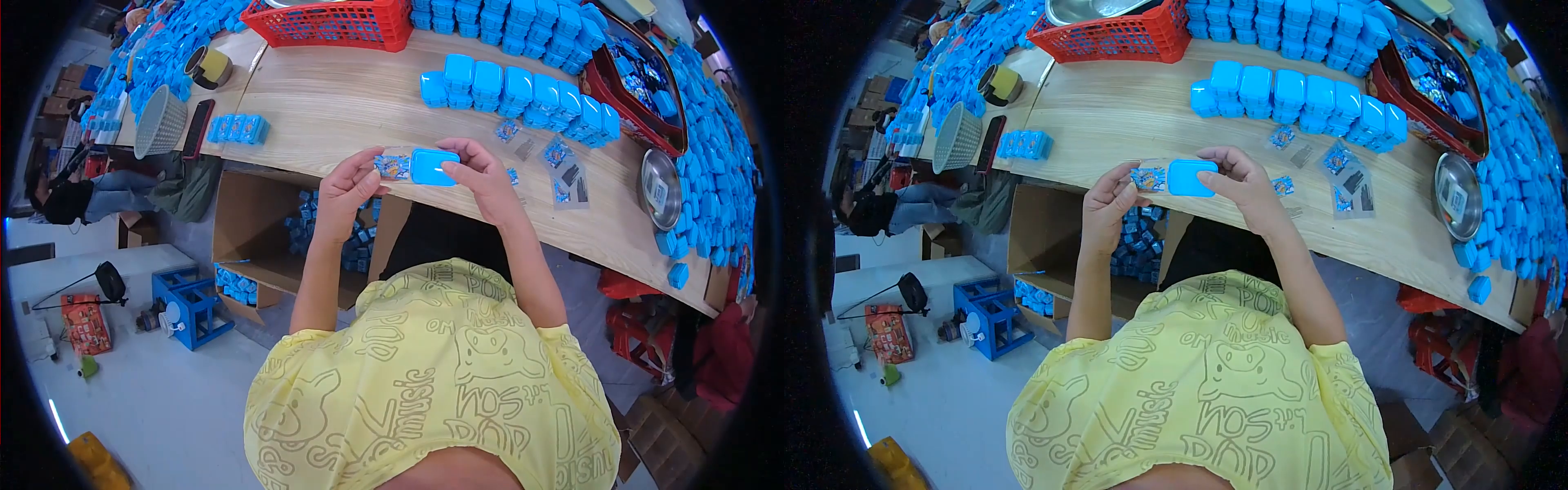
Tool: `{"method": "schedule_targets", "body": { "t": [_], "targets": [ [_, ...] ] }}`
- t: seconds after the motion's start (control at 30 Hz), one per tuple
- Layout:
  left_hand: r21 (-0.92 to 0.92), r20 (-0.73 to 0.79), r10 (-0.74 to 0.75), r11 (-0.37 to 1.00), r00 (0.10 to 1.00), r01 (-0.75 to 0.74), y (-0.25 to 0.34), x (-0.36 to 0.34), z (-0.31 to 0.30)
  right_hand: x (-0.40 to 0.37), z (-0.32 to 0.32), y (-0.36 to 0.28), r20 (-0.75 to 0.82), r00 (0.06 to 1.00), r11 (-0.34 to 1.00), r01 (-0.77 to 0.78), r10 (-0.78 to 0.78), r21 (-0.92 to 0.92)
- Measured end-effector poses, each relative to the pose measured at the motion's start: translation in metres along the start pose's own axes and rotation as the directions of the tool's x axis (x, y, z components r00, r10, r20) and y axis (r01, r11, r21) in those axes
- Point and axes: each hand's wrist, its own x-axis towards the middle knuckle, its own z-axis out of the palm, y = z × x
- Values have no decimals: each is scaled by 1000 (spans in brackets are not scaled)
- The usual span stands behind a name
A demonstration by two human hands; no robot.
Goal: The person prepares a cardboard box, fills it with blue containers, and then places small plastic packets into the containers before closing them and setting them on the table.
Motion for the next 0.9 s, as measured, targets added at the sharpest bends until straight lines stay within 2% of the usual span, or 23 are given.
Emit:
{"method": "schedule_targets", "body": {
  "t": [0.2, 0.33, 0.43, 0.57, 0.63, 0.7, 0.73, 0.77, 0.8, 0.87, 0.9],
  "targets": [
    [84, 24, 20, 996, 1000, -22, -3, 1, 7, 1, 0, 4, 3, 1000, 1000, 28, -28, 7],
    [98, -27, -12, 995, 1000, 15, -7, -1, 23, 1, 6, 11, -82, 994, 997, 71, -72, -16],
    [66, -47, -33, 997, 998, 37, -12, -3, 39, -2, 12, 8, -147, 988, 992, 34, -52, -122],
    [90, -40, -16, 996, 999, 19, -17, -9, 30, -1, -5, 3, -165, 986, 994, -48, 31, -102],
    [108, -28, -4, 994, 1000, 7, -14, -8, 24, -3, -11, 1, -163, 987, 987, -30, 4, -159],
    [304, -125, -16, 951, 992, 53, -1, 1, 20, -4, -16, -1, -141, 989, 962, 6, -46, -272],
    [396, -175, -15, 914, 985, 84, 3, 5, 20, -4, -18, 0, -144, 989, 963, 3, -43, -271],
    [395, -177, -19, 914, 984, 89, 4, 10, 21, -3, -19, 1, -93, 995, 942, 14, -48, -336],
    [327, -38, -130, 935, 991, 135, 4, 16, 24, -3, -20, 1, -40, 998, 917, 30, -50, -399],
    [210, 261, -301, 945, 917, 250, 5, 25, 30, -4, -19, 0, 14, 998, 887, 54, -53, -458],
    [212, 265, -300, 945, 917, 248, 6, 26, 34, -4, -17, -4, 45, 999, 879, 29, -9, -476]
  ]
}}
